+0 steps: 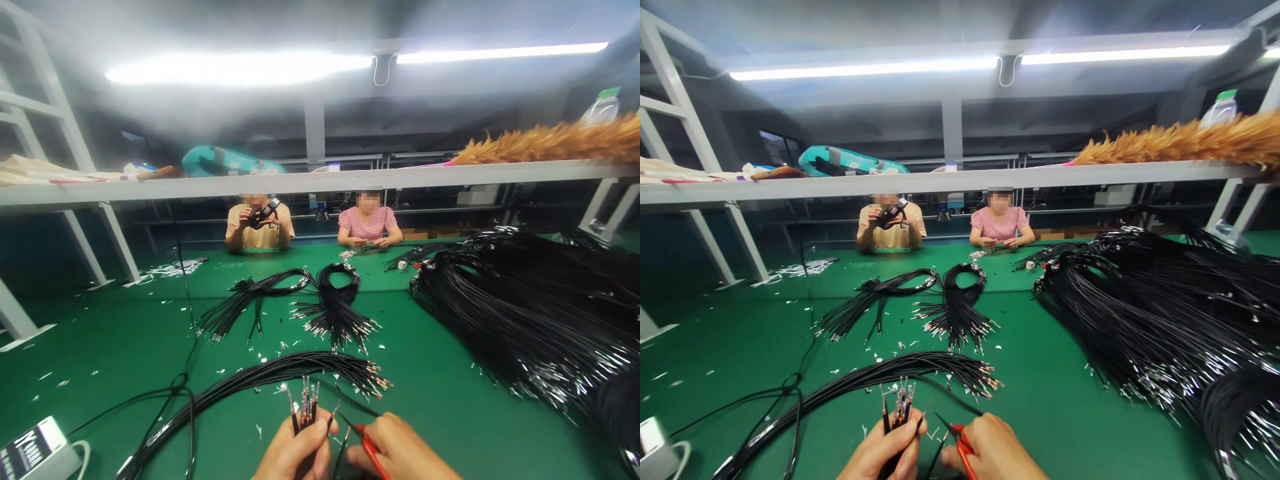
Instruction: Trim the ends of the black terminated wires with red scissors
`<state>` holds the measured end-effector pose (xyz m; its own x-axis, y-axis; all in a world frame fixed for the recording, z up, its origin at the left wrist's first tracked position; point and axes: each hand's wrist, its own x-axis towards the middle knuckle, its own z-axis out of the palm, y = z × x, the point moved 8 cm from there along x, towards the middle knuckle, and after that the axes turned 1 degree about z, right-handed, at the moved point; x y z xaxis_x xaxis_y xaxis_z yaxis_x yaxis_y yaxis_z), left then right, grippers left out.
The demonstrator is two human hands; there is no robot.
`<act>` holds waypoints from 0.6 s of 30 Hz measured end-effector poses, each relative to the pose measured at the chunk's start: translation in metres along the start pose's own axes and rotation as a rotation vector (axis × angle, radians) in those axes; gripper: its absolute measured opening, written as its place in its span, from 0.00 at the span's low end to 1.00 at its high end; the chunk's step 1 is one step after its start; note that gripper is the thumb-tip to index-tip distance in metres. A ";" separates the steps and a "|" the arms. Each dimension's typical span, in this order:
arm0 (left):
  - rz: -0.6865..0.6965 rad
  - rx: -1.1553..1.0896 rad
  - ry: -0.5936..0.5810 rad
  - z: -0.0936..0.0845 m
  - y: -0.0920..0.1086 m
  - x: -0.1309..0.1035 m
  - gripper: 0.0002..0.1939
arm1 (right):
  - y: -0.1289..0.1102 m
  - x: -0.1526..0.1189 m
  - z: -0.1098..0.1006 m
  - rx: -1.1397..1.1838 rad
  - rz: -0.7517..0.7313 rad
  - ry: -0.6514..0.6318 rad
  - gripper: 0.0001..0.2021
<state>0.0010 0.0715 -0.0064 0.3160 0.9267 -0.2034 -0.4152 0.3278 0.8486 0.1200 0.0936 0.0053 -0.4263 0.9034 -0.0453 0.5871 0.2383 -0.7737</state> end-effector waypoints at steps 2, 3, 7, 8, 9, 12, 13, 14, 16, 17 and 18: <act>0.035 0.045 -0.005 0.000 0.004 0.001 0.20 | 0.011 0.001 -0.008 -0.068 0.069 0.104 0.21; 0.055 0.080 0.003 -0.001 0.005 0.002 0.20 | 0.015 0.002 -0.011 -0.060 0.103 0.143 0.19; 0.112 0.199 0.054 0.001 0.003 0.007 0.23 | 0.009 0.002 -0.005 0.436 0.132 0.087 0.16; 0.118 0.222 0.072 0.001 0.001 0.008 0.24 | 0.004 0.002 -0.003 0.562 0.113 0.074 0.19; 0.128 0.243 0.086 0.002 0.000 0.009 0.25 | -0.001 0.002 -0.002 0.655 0.092 0.074 0.20; 0.156 0.240 0.112 0.005 -0.003 0.010 0.25 | -0.007 0.000 0.001 0.746 0.069 0.113 0.18; 0.161 0.218 0.117 0.005 -0.004 0.011 0.24 | -0.007 0.000 0.002 0.761 0.065 0.116 0.17; 0.165 0.198 0.119 0.005 -0.005 0.011 0.24 | -0.008 0.001 0.004 0.776 0.058 0.114 0.17; 0.167 0.170 0.123 0.005 -0.006 0.011 0.24 | -0.007 0.001 0.006 0.809 0.041 0.116 0.16; 0.170 0.166 0.127 0.005 -0.006 0.011 0.23 | -0.006 0.002 0.007 0.822 0.037 0.124 0.16; 0.171 0.170 0.130 0.005 -0.006 0.011 0.23 | -0.005 0.002 0.007 0.835 0.038 0.136 0.16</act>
<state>0.0115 0.0792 -0.0111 0.1366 0.9854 -0.1015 -0.3004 0.1389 0.9436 0.1117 0.0915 0.0047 -0.2992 0.9531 -0.0453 -0.1251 -0.0863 -0.9884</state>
